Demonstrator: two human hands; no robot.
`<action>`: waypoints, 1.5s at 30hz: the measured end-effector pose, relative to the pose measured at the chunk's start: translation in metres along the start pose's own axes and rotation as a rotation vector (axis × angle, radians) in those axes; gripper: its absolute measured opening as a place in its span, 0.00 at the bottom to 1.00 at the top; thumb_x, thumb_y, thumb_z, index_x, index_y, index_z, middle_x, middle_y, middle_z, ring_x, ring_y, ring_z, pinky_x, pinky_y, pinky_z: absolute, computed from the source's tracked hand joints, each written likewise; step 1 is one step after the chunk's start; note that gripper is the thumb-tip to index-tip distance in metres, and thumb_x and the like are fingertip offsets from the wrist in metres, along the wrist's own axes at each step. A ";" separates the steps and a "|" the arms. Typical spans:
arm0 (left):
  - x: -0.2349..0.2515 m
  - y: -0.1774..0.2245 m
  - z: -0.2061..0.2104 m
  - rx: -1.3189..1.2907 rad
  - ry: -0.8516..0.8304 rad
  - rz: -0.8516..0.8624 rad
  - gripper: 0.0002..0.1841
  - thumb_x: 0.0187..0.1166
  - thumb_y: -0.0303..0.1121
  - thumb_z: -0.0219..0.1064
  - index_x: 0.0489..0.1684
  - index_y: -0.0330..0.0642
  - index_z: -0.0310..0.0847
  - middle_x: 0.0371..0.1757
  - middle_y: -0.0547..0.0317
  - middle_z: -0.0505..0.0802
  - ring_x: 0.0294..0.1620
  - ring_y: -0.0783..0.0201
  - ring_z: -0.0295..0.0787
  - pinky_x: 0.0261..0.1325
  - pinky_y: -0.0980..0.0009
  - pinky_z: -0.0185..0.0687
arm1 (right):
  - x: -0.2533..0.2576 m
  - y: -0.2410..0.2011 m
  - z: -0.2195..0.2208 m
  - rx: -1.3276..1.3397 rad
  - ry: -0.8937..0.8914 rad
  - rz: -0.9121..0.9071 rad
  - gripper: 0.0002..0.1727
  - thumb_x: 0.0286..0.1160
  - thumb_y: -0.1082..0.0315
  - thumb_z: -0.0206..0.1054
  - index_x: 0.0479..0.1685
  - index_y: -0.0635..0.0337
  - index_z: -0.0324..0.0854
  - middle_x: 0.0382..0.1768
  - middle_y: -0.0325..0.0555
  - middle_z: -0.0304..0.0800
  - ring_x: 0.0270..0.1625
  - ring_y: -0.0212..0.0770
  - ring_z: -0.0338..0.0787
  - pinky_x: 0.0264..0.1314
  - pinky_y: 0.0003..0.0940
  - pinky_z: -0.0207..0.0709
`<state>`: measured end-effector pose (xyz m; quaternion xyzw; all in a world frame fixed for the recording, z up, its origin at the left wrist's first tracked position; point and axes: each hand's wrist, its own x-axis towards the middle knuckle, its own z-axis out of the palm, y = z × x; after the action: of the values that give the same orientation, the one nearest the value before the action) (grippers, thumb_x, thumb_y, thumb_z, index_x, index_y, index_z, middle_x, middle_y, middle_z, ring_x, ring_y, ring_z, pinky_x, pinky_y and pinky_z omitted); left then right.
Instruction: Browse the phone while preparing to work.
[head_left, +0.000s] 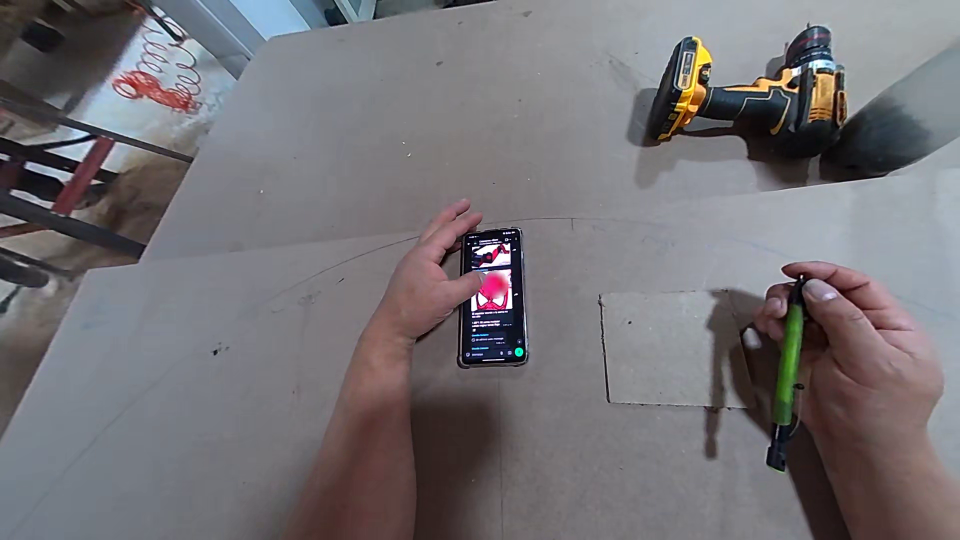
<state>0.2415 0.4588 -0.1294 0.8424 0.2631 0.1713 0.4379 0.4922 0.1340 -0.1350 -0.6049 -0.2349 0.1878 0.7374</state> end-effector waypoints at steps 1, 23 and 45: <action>0.000 0.001 0.000 0.001 -0.006 -0.003 0.38 0.63 0.34 0.76 0.83 0.57 0.75 0.93 0.68 0.63 0.83 0.64 0.73 0.78 0.60 0.79 | 0.000 0.000 0.000 0.000 0.001 0.003 0.14 0.90 0.65 0.54 0.59 0.54 0.84 0.34 0.35 0.87 0.30 0.29 0.86 0.34 0.22 0.85; -0.001 0.000 -0.001 0.013 -0.004 -0.013 0.32 0.74 0.38 0.69 0.83 0.57 0.75 0.92 0.70 0.65 0.84 0.66 0.72 0.81 0.60 0.76 | -0.001 0.000 0.000 0.001 0.007 0.008 0.14 0.90 0.65 0.54 0.58 0.54 0.85 0.33 0.35 0.88 0.30 0.29 0.86 0.34 0.22 0.85; -0.001 0.000 0.004 -0.059 0.089 -0.036 0.22 0.84 0.29 0.60 0.77 0.49 0.81 0.89 0.67 0.72 0.77 0.67 0.80 0.76 0.65 0.82 | -0.001 0.000 0.000 -0.007 0.008 0.006 0.14 0.90 0.65 0.53 0.58 0.54 0.84 0.34 0.35 0.87 0.31 0.29 0.86 0.36 0.23 0.85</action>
<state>0.2429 0.4560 -0.1313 0.8158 0.2922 0.2086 0.4534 0.4917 0.1338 -0.1353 -0.6091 -0.2306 0.1866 0.7355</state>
